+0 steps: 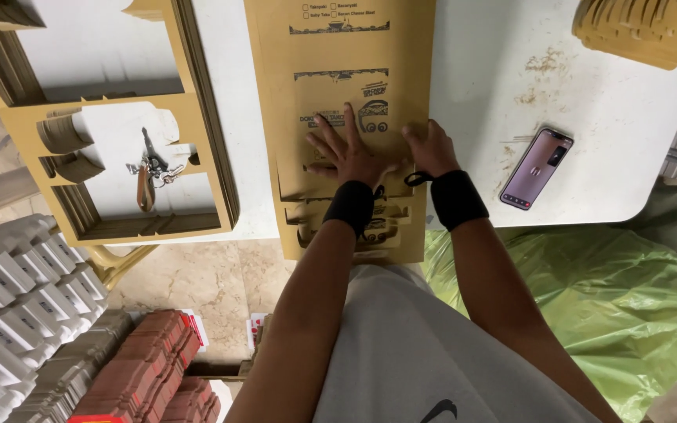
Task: A person is manually punching out pre-cut shapes from cardboard sheets on a white table in a factory setting.
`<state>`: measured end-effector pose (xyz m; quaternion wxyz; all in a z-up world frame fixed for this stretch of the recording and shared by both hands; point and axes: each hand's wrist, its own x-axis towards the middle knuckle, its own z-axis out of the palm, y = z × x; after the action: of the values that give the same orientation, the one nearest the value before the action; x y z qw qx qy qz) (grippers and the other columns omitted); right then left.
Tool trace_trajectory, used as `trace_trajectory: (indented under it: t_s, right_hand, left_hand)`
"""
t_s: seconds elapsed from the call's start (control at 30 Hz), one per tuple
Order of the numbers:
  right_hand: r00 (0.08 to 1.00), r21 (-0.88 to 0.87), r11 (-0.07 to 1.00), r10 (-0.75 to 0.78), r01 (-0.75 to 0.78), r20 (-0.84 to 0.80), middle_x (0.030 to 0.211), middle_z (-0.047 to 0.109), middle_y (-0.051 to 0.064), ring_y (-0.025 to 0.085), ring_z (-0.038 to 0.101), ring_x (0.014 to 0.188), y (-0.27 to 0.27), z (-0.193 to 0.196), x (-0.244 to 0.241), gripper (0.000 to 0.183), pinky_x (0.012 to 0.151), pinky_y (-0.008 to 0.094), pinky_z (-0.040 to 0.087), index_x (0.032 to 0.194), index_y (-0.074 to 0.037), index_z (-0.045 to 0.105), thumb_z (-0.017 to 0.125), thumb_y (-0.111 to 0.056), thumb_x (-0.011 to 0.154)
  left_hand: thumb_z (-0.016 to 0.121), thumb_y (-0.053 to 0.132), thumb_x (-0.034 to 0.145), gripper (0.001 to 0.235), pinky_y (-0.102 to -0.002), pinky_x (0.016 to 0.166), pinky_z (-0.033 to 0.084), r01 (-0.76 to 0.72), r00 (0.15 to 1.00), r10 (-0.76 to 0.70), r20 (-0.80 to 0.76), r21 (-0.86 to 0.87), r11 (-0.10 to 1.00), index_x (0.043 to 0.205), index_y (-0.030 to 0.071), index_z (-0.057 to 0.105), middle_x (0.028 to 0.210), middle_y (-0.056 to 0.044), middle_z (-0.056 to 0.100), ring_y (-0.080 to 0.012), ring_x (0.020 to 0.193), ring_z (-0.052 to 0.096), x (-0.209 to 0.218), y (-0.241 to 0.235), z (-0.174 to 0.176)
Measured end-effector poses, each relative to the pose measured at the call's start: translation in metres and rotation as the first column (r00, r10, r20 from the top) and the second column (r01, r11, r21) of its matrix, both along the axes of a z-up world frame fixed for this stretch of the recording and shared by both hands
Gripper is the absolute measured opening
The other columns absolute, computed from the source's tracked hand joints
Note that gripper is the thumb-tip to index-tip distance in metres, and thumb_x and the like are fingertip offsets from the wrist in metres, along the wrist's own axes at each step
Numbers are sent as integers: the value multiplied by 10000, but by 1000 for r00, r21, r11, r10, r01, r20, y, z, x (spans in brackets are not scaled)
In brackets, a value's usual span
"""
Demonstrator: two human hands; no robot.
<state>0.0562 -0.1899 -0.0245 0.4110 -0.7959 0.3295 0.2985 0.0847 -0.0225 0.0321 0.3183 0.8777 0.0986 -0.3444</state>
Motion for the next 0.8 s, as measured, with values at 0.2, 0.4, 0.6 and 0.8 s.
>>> trace_trajectory:
  t_s: [0.2, 0.4, 0.6, 0.8]
  right_hand:
    - [990, -129, 981, -141, 144, 31, 1419, 531, 359, 504, 479, 1370, 28, 8, 0, 751, 1141, 623, 400, 1510, 109, 368, 568, -461, 1065]
    - [969, -123, 963, -235, 242, 72, 1353, 567, 383, 524, 505, 1335, 46, 30, 0, 681, 1090, 647, 429, 1479, 135, 388, 572, -377, 1068]
    - [998, -143, 988, -56, 62, 41, 1176, 641, 343, 561, 564, 1218, 14, -10, -7, 579, 963, 664, 478, 1260, 37, 574, 596, -497, 1037]
    - [983, -166, 970, -169, 179, 69, 1170, 647, 332, 544, 587, 1204, 33, -9, -8, 446, 976, 648, 489, 1252, 16, 557, 582, -382, 1051]
  left_hand:
    - [840, 373, 808, 1312, -896, 1049, -93, 18, 1000, -20, 16, 111, 994, 1628, 434, -183, 1671, -160, -338, -518, 1518, -291, -4, -7, -32]
    - [732, 342, 865, 1194, -898, 1049, -107, -9, 1000, 10, -26, 47, 999, 1620, 430, -189, 1659, -154, -372, -513, 1506, -336, 2, -6, -8]
    - [715, 234, 849, 1216, -895, 1070, -50, 0, 1000, 0, 1, 75, 997, 1617, 424, -208, 1667, -173, -351, -522, 1527, -281, 5, -9, 6]
    - [776, 374, 853, 1242, -893, 1064, -70, 20, 999, -15, -48, 102, 995, 1625, 399, -196, 1661, -174, -355, -509, 1520, -305, 10, -10, 5]
